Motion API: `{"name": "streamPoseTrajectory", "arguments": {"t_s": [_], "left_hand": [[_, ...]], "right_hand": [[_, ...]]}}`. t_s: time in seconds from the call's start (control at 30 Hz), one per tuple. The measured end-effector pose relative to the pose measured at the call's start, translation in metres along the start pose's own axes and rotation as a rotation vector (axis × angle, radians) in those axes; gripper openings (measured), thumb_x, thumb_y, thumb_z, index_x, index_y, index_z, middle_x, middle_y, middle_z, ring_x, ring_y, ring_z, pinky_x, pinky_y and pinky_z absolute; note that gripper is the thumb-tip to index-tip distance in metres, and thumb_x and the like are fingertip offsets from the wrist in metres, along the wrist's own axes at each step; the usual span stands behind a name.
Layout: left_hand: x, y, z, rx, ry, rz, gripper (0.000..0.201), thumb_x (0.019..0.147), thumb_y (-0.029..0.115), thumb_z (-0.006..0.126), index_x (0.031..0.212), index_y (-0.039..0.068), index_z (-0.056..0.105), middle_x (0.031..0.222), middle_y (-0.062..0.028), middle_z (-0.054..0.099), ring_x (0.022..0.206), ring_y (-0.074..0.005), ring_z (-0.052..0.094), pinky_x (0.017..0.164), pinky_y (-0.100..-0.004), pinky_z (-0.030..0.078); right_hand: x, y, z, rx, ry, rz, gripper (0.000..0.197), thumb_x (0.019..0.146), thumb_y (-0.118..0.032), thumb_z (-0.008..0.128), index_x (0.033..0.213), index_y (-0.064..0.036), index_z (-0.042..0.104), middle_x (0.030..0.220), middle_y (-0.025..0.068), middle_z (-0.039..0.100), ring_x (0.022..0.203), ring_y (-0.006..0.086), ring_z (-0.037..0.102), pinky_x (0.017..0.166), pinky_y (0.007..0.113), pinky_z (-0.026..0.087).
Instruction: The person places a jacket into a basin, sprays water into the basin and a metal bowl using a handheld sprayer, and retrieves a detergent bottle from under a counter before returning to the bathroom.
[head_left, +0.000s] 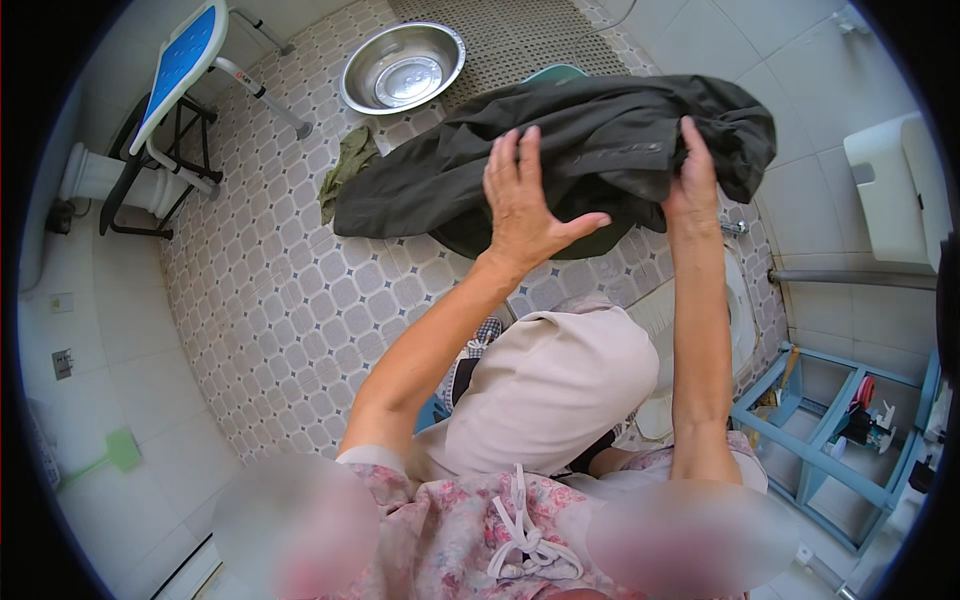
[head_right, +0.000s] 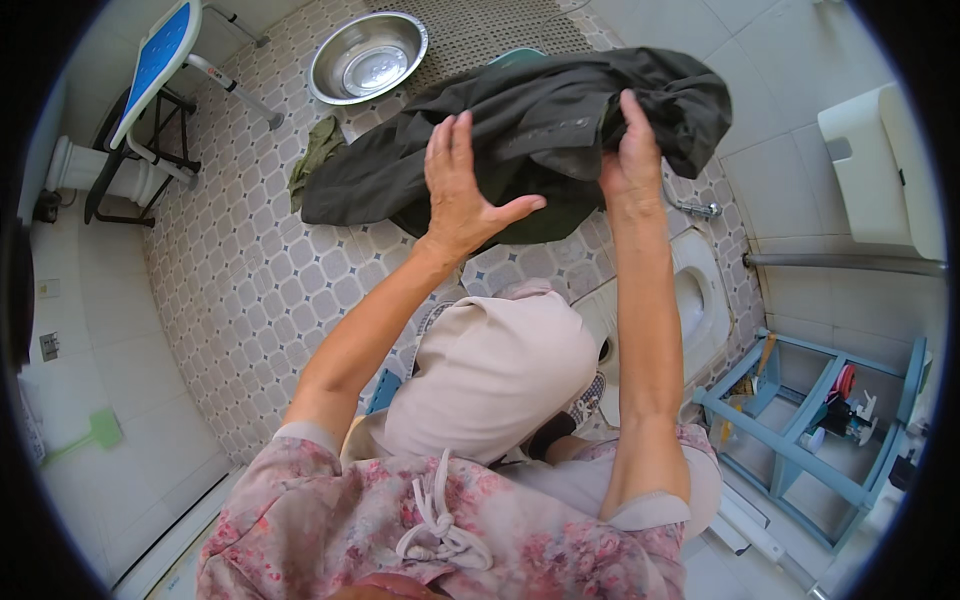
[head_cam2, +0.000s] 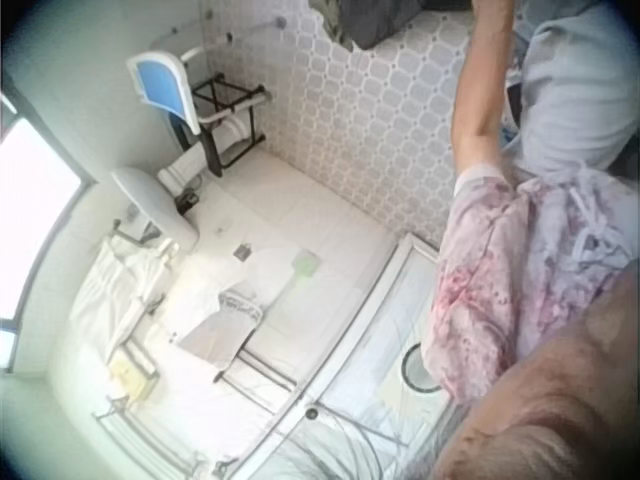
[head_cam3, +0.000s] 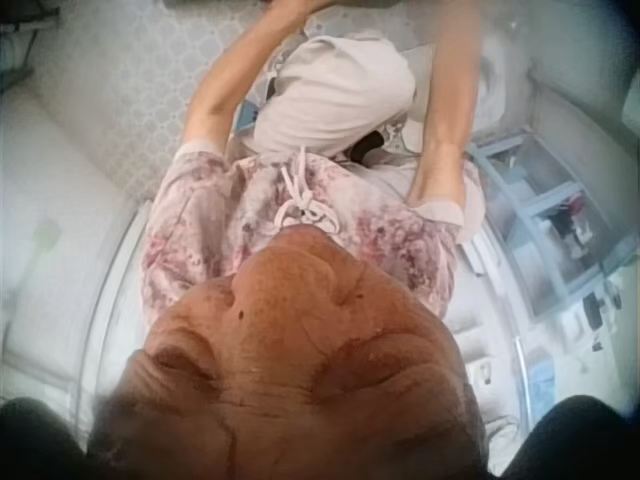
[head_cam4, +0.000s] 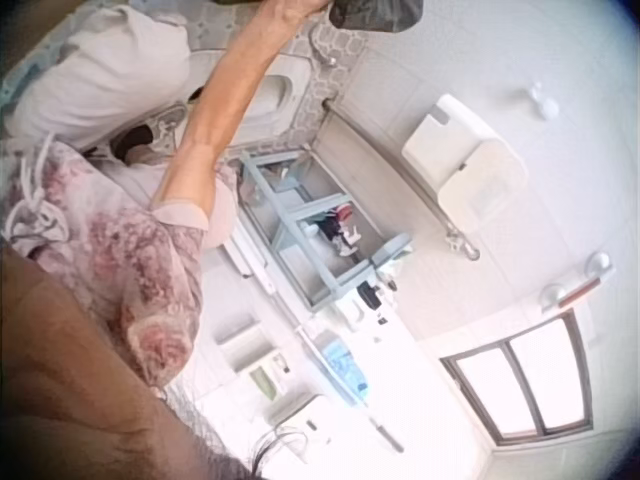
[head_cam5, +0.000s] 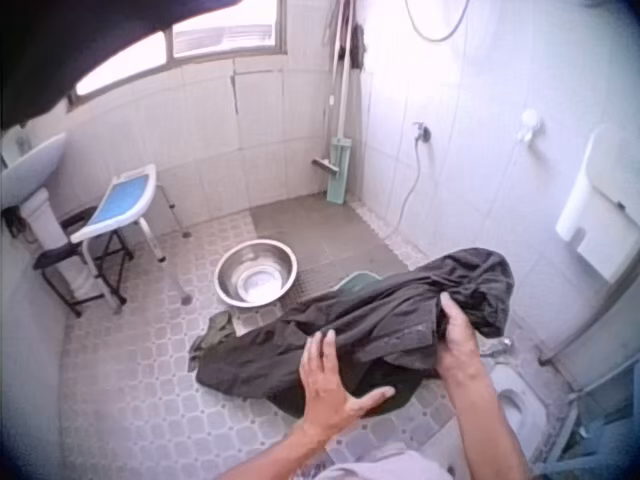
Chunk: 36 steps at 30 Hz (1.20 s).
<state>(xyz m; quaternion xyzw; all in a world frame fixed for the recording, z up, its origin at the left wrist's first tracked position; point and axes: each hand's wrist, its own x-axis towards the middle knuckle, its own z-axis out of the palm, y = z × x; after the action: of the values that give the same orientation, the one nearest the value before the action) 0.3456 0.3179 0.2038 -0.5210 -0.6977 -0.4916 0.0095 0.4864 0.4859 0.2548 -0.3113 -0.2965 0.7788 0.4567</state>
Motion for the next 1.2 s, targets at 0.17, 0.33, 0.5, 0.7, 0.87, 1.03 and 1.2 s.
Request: {"name": "streamPoseTrajectory", "arguments": {"t_s": [0.17, 0.33, 0.5, 0.7, 0.87, 1.03, 1.2], "left_hand": [[-0.038, -0.023, 0.002, 0.088, -0.134, -0.212, 0.146, 0.050, 0.063, 0.083, 0.150, 0.000, -0.002, 0.154, -0.0268, 0.008, 0.143, -0.0445, 0.006, 0.111, -0.0583, 0.012], [-0.009, 0.003, 0.044, -0.062, 0.070, -0.081, 0.158, 0.043, 0.068, 0.084, 0.148, -0.003, -0.011, 0.152, -0.0326, -0.007, 0.143, -0.0477, 0.001, 0.108, -0.0660, 0.012], [0.071, 0.001, 0.059, -0.932, 0.077, -0.024, 0.104, 0.076, 0.055, 0.068, 0.145, -0.003, 0.016, 0.150, -0.0272, 0.019, 0.138, -0.0420, 0.021, 0.110, -0.0557, 0.023], [0.187, -0.039, -0.002, -1.564, -0.077, -0.073, 0.067, 0.091, 0.042, 0.054, 0.137, -0.002, 0.036, 0.141, -0.0231, 0.039, 0.127, -0.0355, 0.040, 0.105, -0.0493, 0.036], [0.209, -0.004, -0.040, -1.007, -0.074, 0.011, 0.044, 0.097, 0.036, 0.050, 0.128, 0.005, 0.050, 0.125, -0.0097, 0.058, 0.108, -0.0263, 0.059, 0.098, -0.0425, 0.048], [0.215, -0.051, -0.012, -0.979, -0.116, -0.194, 0.043, 0.096, 0.037, 0.051, 0.127, 0.006, 0.051, 0.122, -0.0094, 0.059, 0.105, -0.0254, 0.059, 0.095, -0.0419, 0.049], [0.212, -0.019, 0.089, -1.002, -0.152, -0.443, 0.043, 0.096, 0.037, 0.051, 0.126, 0.007, 0.052, 0.118, -0.0089, 0.060, 0.101, -0.0243, 0.060, 0.090, -0.0411, 0.050]], "right_hand": [[-0.024, -0.059, 0.050, 0.232, -0.532, -0.098, 0.033, 0.096, -0.025, 0.052, 0.115, 0.0013, 0.060, 0.113, 0.0140, 0.065, 0.102, 0.0250, 0.063, 0.093, 0.038, 0.050], [-0.078, -0.060, 0.146, -0.014, -0.648, -0.426, 0.037, 0.099, -0.025, 0.049, 0.124, 0.0022, 0.053, 0.108, 0.0110, 0.066, 0.089, 0.0189, 0.066, 0.083, 0.031, 0.054], [-0.080, -0.055, 0.182, 0.700, -0.701, 0.235, 0.019, 0.097, -0.016, 0.052, 0.092, -0.0012, 0.062, 0.088, 0.0070, 0.069, 0.077, 0.0156, 0.067, 0.071, 0.029, 0.058], [-0.032, -0.122, 0.108, 0.175, -0.448, -0.101, 0.018, 0.088, -0.015, 0.057, 0.090, 0.0007, 0.065, 0.088, 0.0107, 0.070, 0.083, 0.0197, 0.068, 0.079, 0.033, 0.056], [0.009, -0.104, 0.024, -0.638, -0.089, -0.231, 0.054, 0.081, -0.034, 0.070, 0.125, -0.0055, 0.057, 0.127, 0.0116, 0.057, 0.121, 0.0231, 0.050, 0.097, 0.047, 0.043], [0.004, -0.034, 0.054, -0.396, -0.030, 0.049, 0.086, 0.074, -0.054, 0.073, 0.138, -0.0049, 0.044, 0.143, 0.0154, 0.043, 0.134, 0.0340, 0.035, 0.104, 0.055, 0.035], [0.005, -0.028, 0.045, 0.244, -0.246, 0.017, 0.072, 0.076, -0.042, 0.073, 0.133, -0.0040, 0.049, 0.138, 0.0146, 0.049, 0.128, 0.0301, 0.045, 0.107, 0.048, 0.038]]}}
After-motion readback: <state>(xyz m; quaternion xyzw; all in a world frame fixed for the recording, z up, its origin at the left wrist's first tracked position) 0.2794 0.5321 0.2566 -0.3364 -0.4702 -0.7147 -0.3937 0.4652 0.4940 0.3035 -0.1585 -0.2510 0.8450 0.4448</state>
